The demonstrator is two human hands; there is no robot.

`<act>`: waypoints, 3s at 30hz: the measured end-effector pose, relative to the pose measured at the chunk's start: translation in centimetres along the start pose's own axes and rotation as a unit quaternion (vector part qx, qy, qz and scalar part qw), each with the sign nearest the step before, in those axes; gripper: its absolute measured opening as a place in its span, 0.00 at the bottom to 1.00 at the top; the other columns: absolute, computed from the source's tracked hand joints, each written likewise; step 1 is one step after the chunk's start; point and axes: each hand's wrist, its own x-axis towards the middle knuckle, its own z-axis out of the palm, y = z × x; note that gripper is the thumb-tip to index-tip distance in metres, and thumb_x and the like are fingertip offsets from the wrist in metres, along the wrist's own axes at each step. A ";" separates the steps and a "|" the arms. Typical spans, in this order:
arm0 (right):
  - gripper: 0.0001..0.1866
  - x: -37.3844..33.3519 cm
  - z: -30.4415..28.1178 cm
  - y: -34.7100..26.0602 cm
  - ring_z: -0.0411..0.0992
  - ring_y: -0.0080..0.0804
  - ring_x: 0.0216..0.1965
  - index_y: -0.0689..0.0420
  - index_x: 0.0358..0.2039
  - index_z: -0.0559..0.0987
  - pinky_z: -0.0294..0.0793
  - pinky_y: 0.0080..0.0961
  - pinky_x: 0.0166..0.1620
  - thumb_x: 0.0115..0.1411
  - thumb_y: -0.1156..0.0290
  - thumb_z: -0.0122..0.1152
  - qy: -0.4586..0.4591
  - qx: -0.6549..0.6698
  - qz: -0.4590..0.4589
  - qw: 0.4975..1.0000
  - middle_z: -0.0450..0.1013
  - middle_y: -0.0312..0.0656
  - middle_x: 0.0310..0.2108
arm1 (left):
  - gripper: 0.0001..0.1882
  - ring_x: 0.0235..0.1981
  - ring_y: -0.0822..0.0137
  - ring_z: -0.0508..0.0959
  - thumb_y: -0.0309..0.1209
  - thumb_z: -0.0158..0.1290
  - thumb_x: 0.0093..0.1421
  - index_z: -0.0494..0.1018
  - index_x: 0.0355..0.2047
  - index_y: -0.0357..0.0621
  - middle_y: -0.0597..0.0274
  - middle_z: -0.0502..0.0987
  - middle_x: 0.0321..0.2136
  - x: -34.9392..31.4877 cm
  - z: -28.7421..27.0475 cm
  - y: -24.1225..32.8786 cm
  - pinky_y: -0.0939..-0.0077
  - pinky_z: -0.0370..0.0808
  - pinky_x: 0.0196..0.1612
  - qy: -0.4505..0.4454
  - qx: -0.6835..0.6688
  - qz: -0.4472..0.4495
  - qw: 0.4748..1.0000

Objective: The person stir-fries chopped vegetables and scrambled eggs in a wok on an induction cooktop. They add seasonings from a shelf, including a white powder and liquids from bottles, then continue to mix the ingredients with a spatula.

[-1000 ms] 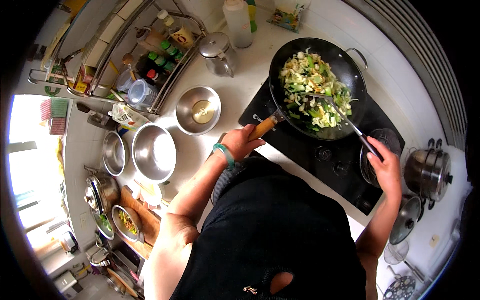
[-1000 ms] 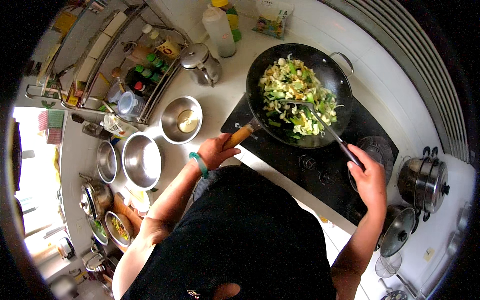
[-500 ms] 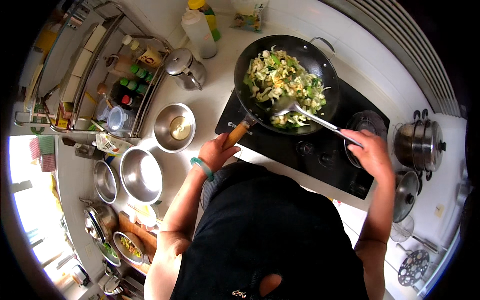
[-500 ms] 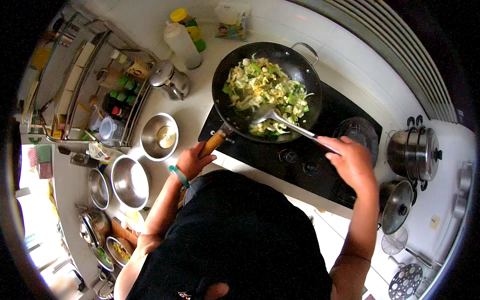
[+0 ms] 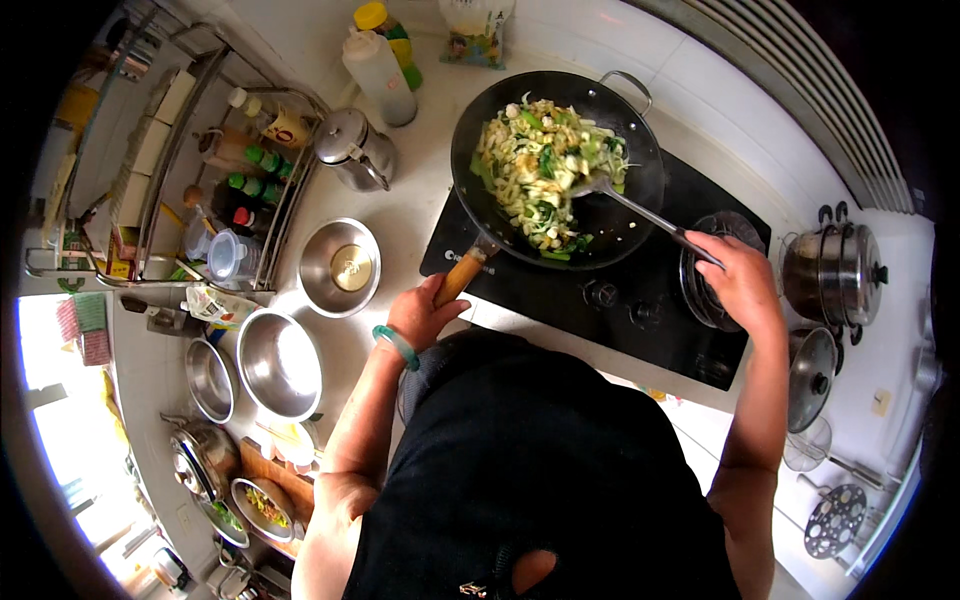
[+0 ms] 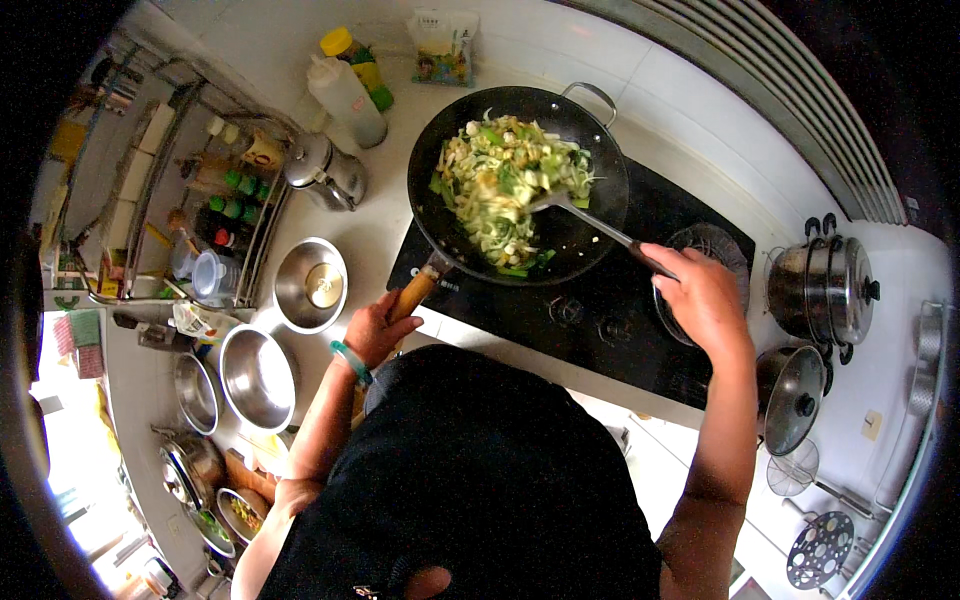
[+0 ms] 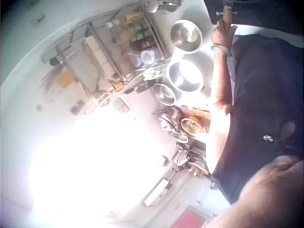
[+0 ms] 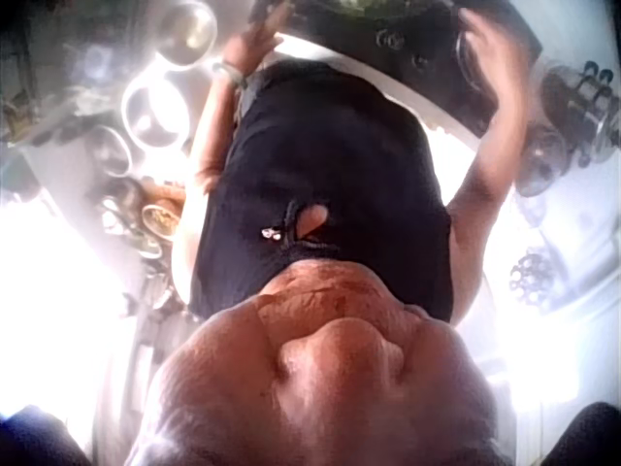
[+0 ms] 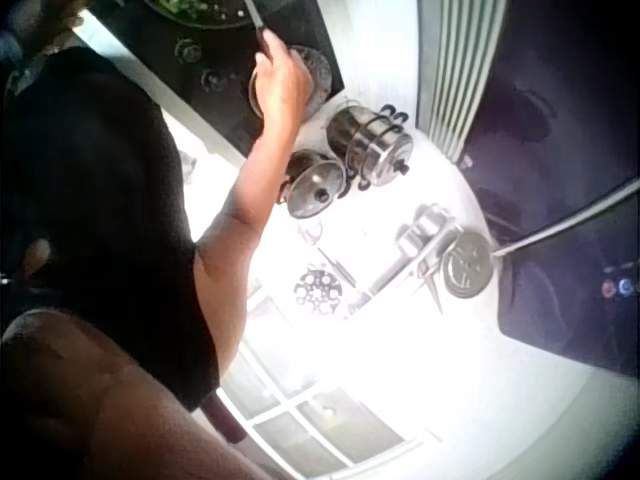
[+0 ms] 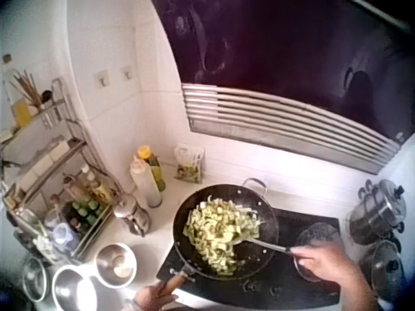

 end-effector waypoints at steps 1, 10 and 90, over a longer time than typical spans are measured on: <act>0.20 0.2 0.7 0.5 0.73 0.41 0.31 0.47 0.49 0.76 0.71 0.30 0.35 0.53 0.73 0.61 0.030 0.009 -0.031 0.999 0.74 0.47 0.31 | 0.28 0.26 0.53 0.79 0.47 0.60 0.53 0.70 0.45 0.39 0.47 0.77 0.24 0.0 0.0 0.1 0.64 0.73 0.30 -0.009 0.002 -0.015 1.000; 0.20 0.7 -1.4 3.7 0.62 0.15 0.19 0.53 0.55 0.72 0.63 0.14 0.21 0.61 0.66 0.55 -0.003 0.276 0.192 0.942 0.66 0.29 0.20 | 0.29 0.29 0.50 0.79 0.48 0.60 0.53 0.69 0.46 0.39 0.45 0.77 0.27 -0.3 0.0 0.3 0.63 0.73 0.32 0.006 0.009 -0.018 1.000; 0.15 44.6 8.7 -24.0 0.68 0.47 0.45 0.51 0.39 0.77 0.70 0.36 0.48 0.48 0.71 0.65 0.000 -0.056 -0.268 0.962 0.67 0.47 0.41 | 0.20 0.35 0.71 0.76 0.28 0.50 0.63 0.63 0.54 0.38 0.61 0.74 0.36 6.2 -8.6 -4.3 0.77 0.74 0.40 0.197 -0.546 -0.034 0.814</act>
